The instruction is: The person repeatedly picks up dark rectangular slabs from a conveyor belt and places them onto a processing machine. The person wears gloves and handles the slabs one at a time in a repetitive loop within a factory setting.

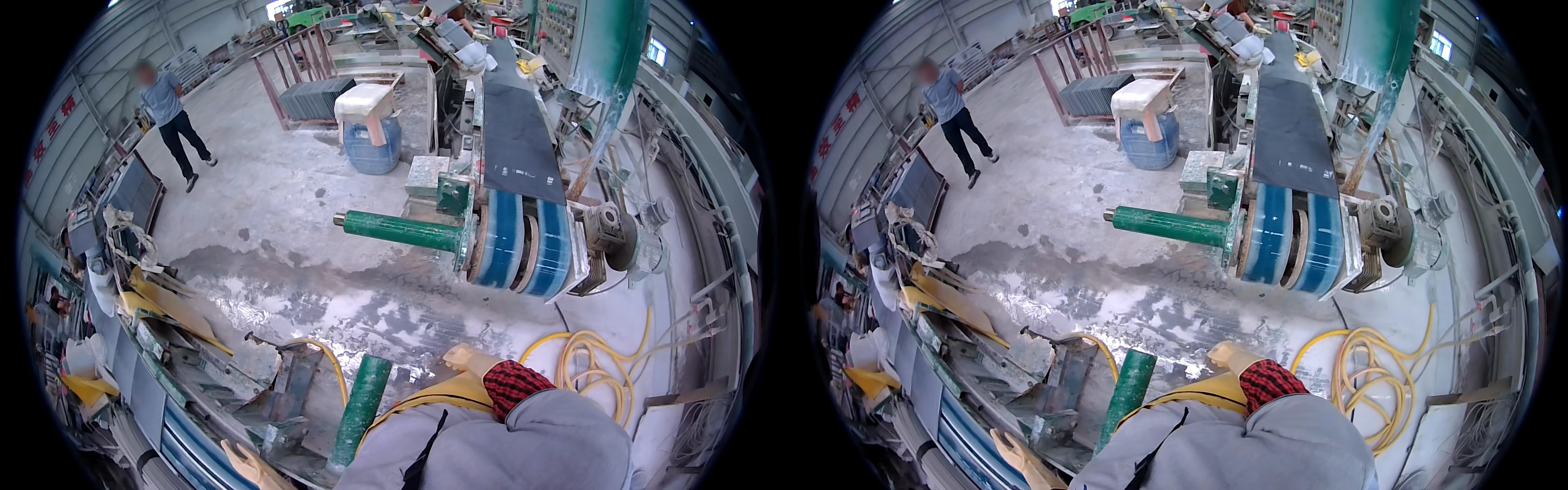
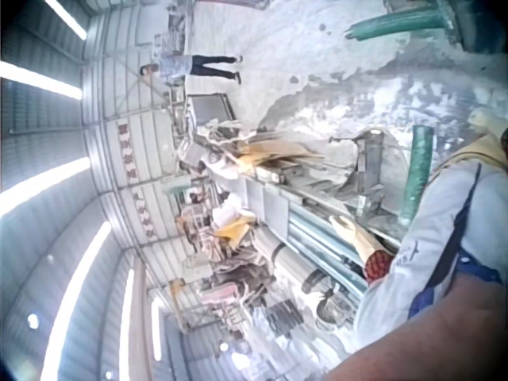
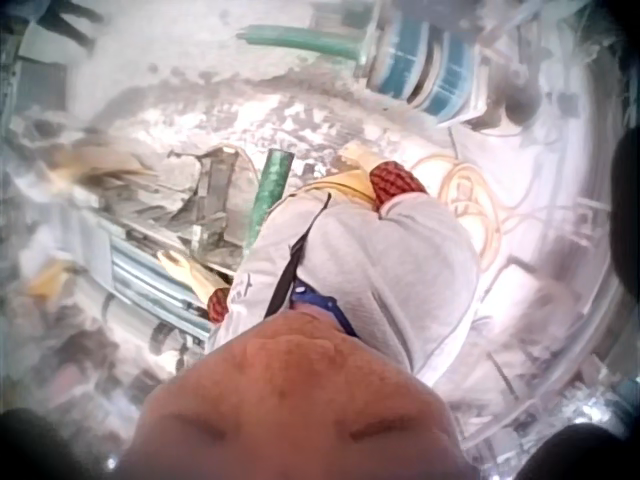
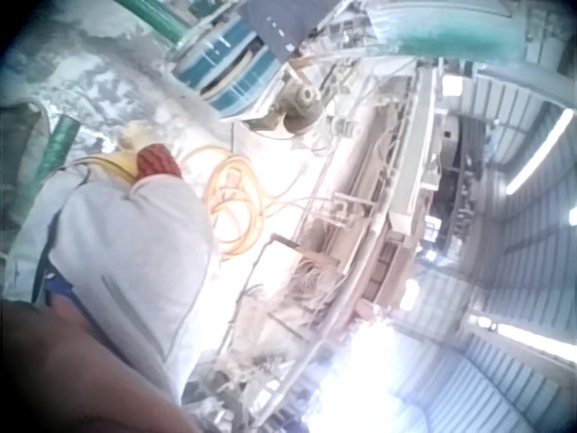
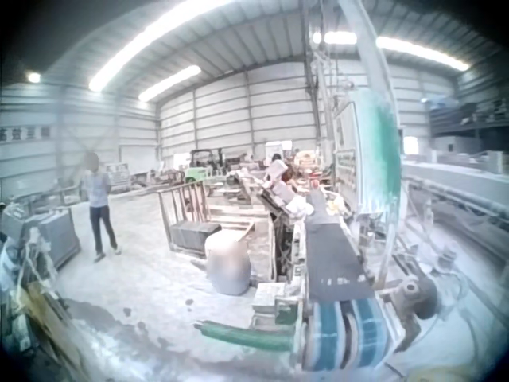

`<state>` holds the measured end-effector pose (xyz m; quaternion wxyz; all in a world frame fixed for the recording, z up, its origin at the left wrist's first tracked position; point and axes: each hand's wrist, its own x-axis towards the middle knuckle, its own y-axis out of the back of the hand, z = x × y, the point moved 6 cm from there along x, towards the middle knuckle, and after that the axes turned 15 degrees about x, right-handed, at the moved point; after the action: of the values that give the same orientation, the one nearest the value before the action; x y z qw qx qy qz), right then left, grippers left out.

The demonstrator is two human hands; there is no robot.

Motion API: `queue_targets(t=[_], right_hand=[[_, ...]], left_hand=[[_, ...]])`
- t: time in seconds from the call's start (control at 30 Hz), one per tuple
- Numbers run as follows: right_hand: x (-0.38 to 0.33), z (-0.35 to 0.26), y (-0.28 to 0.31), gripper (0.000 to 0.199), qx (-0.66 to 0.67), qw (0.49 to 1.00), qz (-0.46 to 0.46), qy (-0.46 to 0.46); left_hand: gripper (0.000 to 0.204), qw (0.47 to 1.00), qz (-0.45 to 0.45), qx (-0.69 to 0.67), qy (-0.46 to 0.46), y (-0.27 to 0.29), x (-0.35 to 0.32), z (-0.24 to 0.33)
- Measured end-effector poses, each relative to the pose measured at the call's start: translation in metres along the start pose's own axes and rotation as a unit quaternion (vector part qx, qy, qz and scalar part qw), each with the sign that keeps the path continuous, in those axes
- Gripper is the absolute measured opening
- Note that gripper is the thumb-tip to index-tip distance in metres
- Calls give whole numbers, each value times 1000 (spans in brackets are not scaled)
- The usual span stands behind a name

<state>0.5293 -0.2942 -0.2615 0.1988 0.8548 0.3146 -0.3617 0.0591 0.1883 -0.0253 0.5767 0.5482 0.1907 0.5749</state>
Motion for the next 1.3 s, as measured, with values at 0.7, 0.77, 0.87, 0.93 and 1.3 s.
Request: queue_targets(t=[0.7,0.77,0.87,0.93,1.3], right_hand=[[5,-95,-23,32,-294,947,-20,127],[13,-86,-24,31,-248,963,-16,102],[19,-83,-33,30,-245,962,-26,114],[20,-85,-40,30,-284,946,-46,147],[14,-77,-30,34,-282,955,12,87]], left_hand=[[56,993,-58,82,56,46,-3,46],[56,995,-53,71,42,42,-1,45],[51,991,-48,33,123,39,3,33],[50,993,-14,32,110,29,9,-4],[62,980,18,178,89,31,67,7]])
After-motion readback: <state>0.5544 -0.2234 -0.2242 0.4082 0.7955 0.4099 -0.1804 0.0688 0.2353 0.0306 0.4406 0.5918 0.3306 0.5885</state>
